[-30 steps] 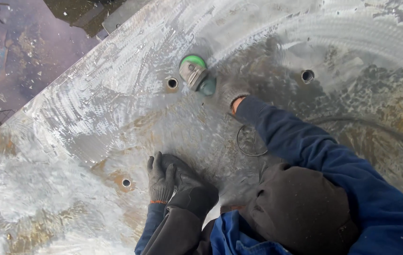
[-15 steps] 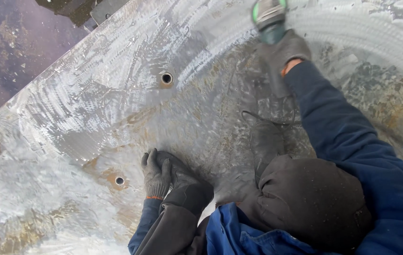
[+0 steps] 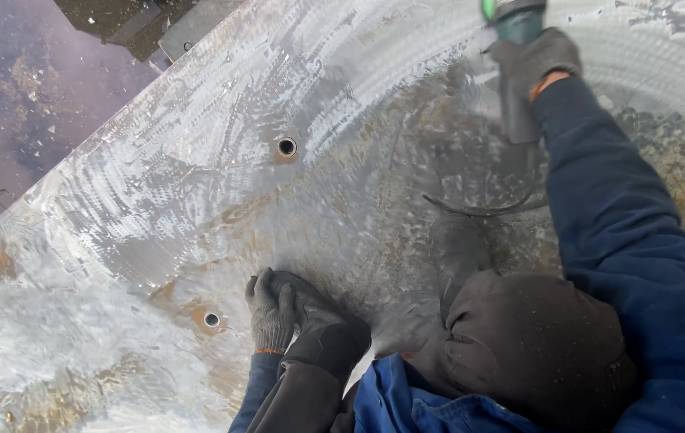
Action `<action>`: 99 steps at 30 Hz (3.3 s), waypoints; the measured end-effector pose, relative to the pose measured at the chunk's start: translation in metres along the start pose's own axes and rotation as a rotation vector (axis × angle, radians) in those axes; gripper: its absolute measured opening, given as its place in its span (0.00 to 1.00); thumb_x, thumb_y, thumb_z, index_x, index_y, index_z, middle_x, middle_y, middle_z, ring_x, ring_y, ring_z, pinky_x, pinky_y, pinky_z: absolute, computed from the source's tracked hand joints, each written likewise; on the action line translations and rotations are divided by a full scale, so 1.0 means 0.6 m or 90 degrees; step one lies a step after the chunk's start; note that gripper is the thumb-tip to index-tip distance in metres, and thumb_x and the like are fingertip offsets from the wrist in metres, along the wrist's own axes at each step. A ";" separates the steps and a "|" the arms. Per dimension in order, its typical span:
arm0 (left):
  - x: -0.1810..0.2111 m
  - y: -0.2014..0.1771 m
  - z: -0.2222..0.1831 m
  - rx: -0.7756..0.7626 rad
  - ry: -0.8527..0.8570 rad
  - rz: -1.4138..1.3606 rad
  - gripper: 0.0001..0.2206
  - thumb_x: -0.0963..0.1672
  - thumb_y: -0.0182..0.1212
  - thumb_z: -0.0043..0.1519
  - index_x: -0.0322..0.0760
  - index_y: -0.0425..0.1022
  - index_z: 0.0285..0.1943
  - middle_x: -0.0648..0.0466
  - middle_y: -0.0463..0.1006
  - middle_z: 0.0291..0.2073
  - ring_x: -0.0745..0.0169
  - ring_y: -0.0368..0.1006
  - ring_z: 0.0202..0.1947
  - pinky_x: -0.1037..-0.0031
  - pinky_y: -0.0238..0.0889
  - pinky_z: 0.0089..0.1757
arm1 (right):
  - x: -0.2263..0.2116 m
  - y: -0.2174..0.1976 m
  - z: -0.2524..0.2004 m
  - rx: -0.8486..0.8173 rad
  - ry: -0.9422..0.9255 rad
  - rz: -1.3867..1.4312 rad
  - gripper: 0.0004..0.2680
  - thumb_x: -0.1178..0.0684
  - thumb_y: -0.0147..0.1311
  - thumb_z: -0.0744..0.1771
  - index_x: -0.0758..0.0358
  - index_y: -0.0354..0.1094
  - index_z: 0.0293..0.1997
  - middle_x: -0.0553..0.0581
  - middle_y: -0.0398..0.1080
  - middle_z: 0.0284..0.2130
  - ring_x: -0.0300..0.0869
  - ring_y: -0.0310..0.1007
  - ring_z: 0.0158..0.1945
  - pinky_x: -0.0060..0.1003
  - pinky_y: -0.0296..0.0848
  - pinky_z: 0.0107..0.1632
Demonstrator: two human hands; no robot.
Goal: Grinding a large metal plate using a handheld angle grinder to smooth the surface.
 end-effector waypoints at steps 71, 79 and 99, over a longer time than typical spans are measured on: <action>-0.009 0.001 0.001 0.014 -0.003 0.053 0.27 0.49 0.59 0.63 0.40 0.61 0.72 0.37 0.56 0.70 0.40 0.59 0.70 0.61 0.58 0.62 | 0.202 -0.064 0.069 0.186 -0.021 0.129 0.27 0.32 0.66 0.70 0.65 0.66 0.68 0.71 0.72 0.51 0.63 0.76 0.48 0.57 0.78 0.42; -0.001 0.002 0.000 0.005 -0.035 0.073 0.28 0.50 0.59 0.63 0.39 0.60 0.72 0.36 0.56 0.69 0.39 0.57 0.69 0.60 0.57 0.61 | -0.052 -0.047 -0.021 0.075 0.055 0.033 0.25 0.34 0.62 0.67 0.67 0.65 0.61 0.69 0.74 0.43 0.57 0.78 0.39 0.52 0.79 0.40; -0.028 0.016 0.005 0.037 0.025 0.059 0.29 0.50 0.61 0.62 0.39 0.62 0.71 0.35 0.57 0.67 0.35 0.60 0.67 0.59 0.59 0.61 | 0.179 0.071 0.168 0.091 -0.138 0.028 0.21 0.33 0.54 0.75 0.63 0.68 0.64 0.70 0.75 0.48 0.63 0.75 0.40 0.60 0.78 0.38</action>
Point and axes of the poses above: each hand's wrist, its own z-axis towards the middle knuckle, its own y-axis out of the palm, x = y × z, the point moved 5 cm from there along z, towards the middle knuckle
